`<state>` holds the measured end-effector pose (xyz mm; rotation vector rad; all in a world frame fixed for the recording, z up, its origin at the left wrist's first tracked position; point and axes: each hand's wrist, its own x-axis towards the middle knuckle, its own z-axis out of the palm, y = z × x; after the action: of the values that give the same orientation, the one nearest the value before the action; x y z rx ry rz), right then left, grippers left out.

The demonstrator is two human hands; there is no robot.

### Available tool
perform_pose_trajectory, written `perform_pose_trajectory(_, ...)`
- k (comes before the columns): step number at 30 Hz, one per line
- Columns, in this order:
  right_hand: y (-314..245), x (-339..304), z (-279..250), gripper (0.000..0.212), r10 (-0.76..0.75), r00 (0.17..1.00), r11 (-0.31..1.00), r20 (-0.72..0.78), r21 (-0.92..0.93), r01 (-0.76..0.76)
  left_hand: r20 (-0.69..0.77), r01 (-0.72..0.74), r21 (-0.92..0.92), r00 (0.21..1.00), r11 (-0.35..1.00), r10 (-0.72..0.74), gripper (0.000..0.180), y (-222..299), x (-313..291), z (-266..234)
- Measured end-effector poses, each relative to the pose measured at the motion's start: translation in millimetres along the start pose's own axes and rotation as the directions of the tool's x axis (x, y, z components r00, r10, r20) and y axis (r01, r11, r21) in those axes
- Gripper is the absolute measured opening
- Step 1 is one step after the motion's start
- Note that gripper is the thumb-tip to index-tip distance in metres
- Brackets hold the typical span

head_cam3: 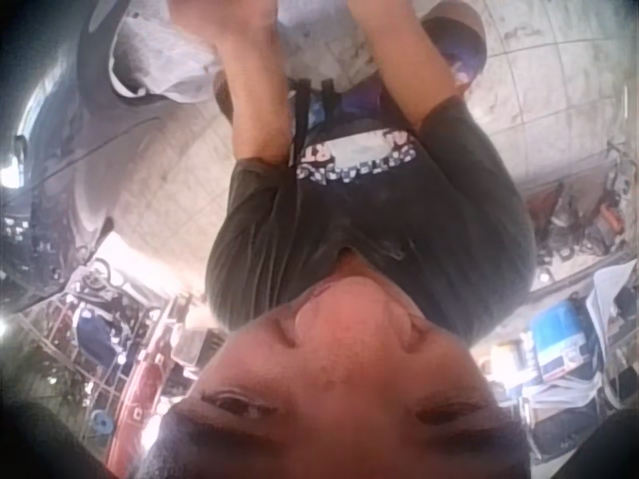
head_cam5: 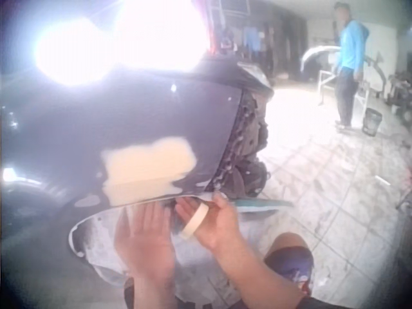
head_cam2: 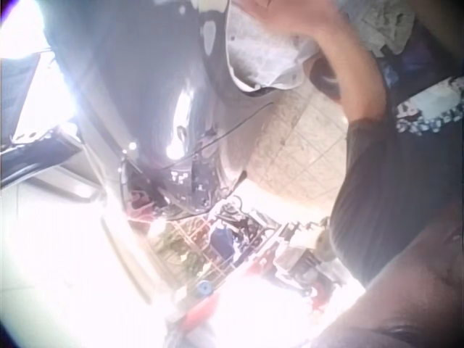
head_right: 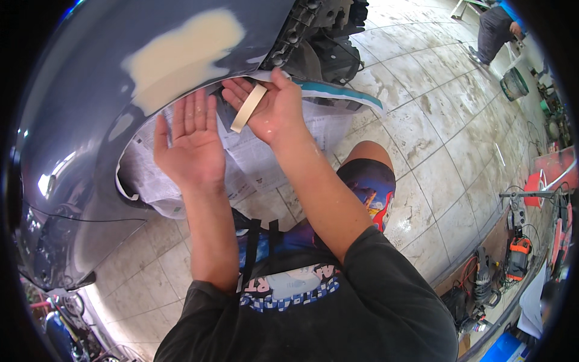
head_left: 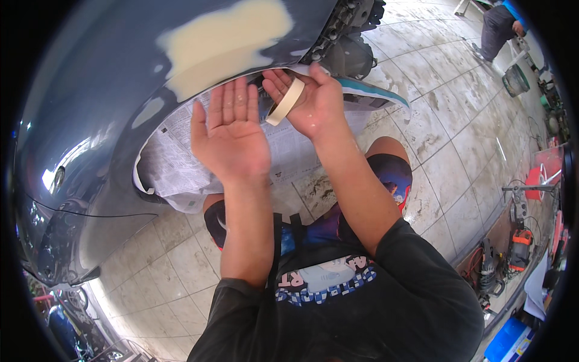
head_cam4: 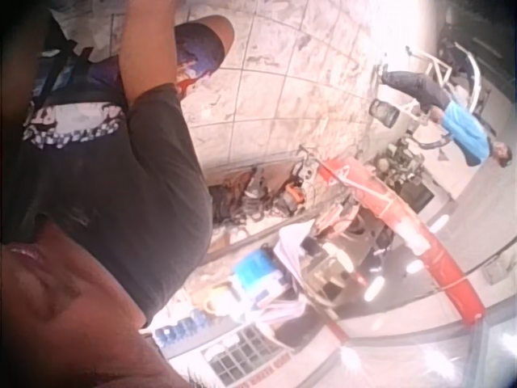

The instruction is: The person covers sections of a dark-colored car with newspaper sheets and secures them with masking tape. They work on the rear bumper, trunk lid, and front bumper, smoothing the paper and applying tape to hold it in place.

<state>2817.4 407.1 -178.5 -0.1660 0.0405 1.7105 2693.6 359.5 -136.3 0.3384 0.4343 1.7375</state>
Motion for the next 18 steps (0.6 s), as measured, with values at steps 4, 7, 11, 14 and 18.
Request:
perform_pose_trajectory(4,-13,-9,-15,0.072,-0.024,0.994,0.999,0.104,0.036,0.020,0.004,0.029,0.029,1.000,0.999,-0.029,0.072,-15,1,5)
perform_pose_trajectory(7,-36,-8,-29,0.071,-0.032,0.999,0.998,0.031,-0.047,0.033,0.032,0.055,0.027,0.998,0.998,-0.056,0.072,-23,8,7)
perform_pose_trajectory(11,-66,-8,-49,0.050,-0.046,0.997,0.979,-0.055,-0.200,0.034,0.023,0.061,0.042,0.998,0.997,-0.062,0.071,-34,9,9)
perform_pose_trajectory(14,-83,-7,-57,0.041,-0.043,0.996,0.980,-0.077,-0.197,0.027,0.016,0.101,0.055,0.995,0.993,-0.102,0.069,-41,9,11)
perform_pose_trajectory(18,-97,3,-54,0.042,-0.137,0.978,0.989,-0.155,-0.082,0.126,0.019,0.103,0.065,0.994,0.993,-0.104,0.066,-46,11,12)
